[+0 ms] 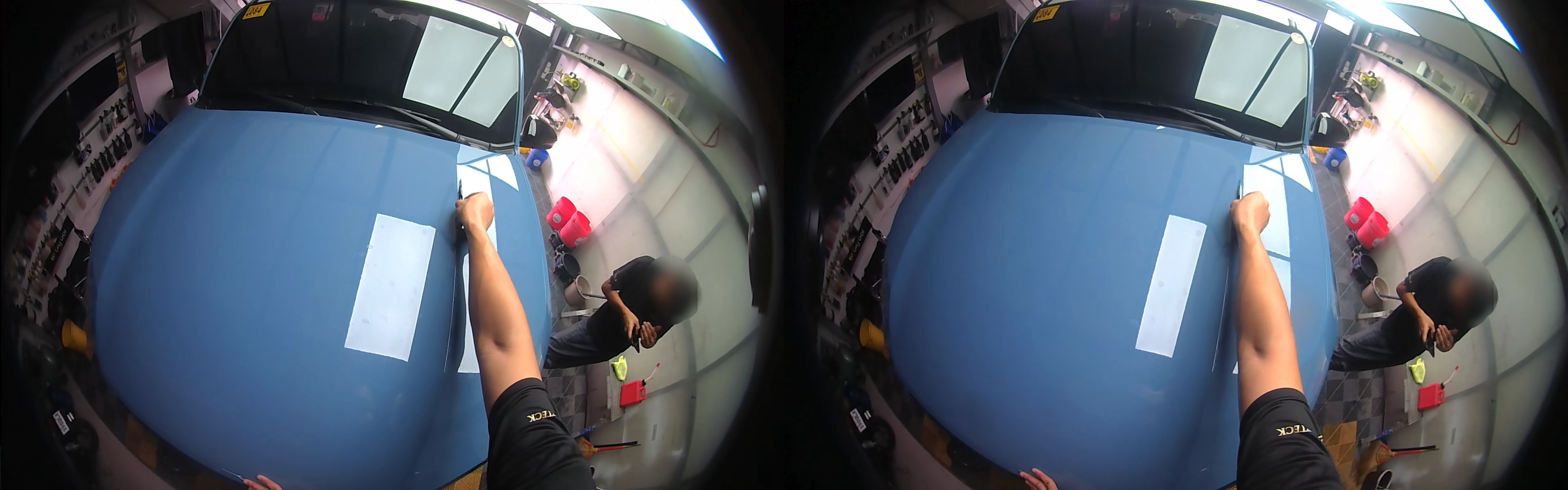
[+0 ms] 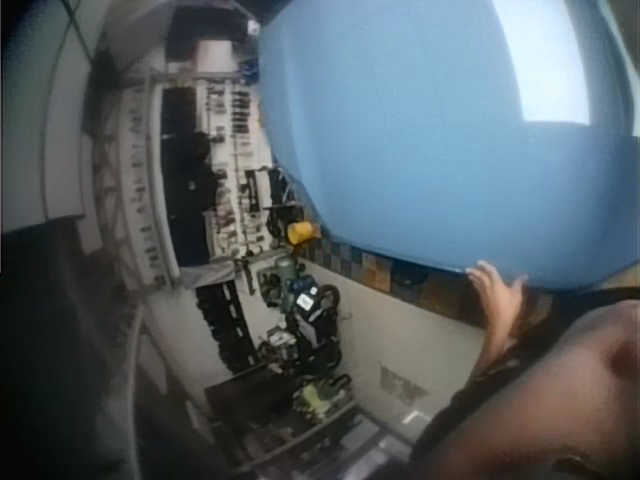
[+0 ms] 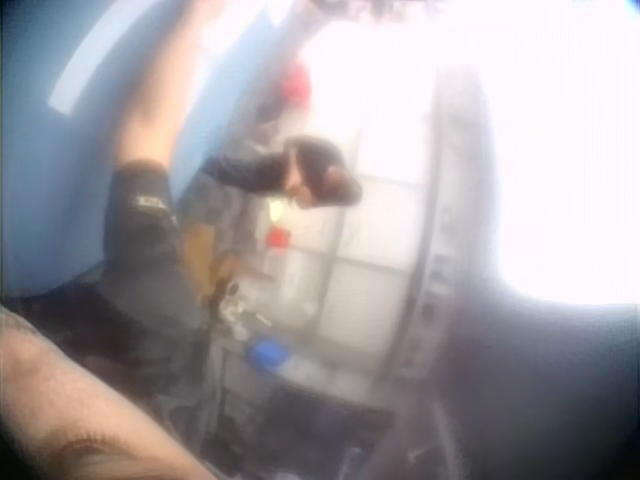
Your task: The person uses a utility knife to score a line on the blue car hood, then peels off a strip of clear protective film along the scored line. The removed film is gathered and held in hand.
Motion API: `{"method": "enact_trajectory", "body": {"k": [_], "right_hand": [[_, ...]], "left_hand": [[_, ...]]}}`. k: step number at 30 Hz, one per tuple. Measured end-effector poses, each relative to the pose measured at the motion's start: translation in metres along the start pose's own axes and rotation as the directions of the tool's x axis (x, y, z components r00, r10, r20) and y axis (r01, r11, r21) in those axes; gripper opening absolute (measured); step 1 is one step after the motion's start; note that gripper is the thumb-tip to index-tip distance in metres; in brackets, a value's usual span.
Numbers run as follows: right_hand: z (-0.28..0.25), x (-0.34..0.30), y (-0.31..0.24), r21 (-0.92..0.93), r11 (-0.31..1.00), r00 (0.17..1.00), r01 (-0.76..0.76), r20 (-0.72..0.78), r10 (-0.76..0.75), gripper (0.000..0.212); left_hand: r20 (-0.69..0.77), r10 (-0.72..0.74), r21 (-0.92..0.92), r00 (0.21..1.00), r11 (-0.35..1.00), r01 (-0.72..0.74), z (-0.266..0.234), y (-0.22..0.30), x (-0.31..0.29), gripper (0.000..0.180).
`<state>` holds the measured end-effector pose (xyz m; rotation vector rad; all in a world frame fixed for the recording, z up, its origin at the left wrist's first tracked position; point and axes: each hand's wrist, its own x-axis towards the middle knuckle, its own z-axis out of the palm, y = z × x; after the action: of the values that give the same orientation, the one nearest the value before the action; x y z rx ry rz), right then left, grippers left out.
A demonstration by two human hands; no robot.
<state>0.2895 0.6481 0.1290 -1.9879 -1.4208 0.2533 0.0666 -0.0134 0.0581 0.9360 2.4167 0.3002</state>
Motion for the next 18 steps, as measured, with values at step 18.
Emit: {"method": "enact_trajectory", "body": {"k": [18], "right_hand": [[-0.035, -0.085, 0.016, -0.039, 0.997, 0.994, -0.066, 0.081, 0.069, 0.019]], "left_hand": [[-0.002, -0.045, 0.02, 0.999, 0.999, 0.045, 0.014, -0.002, 0.012, 0.131]]}}
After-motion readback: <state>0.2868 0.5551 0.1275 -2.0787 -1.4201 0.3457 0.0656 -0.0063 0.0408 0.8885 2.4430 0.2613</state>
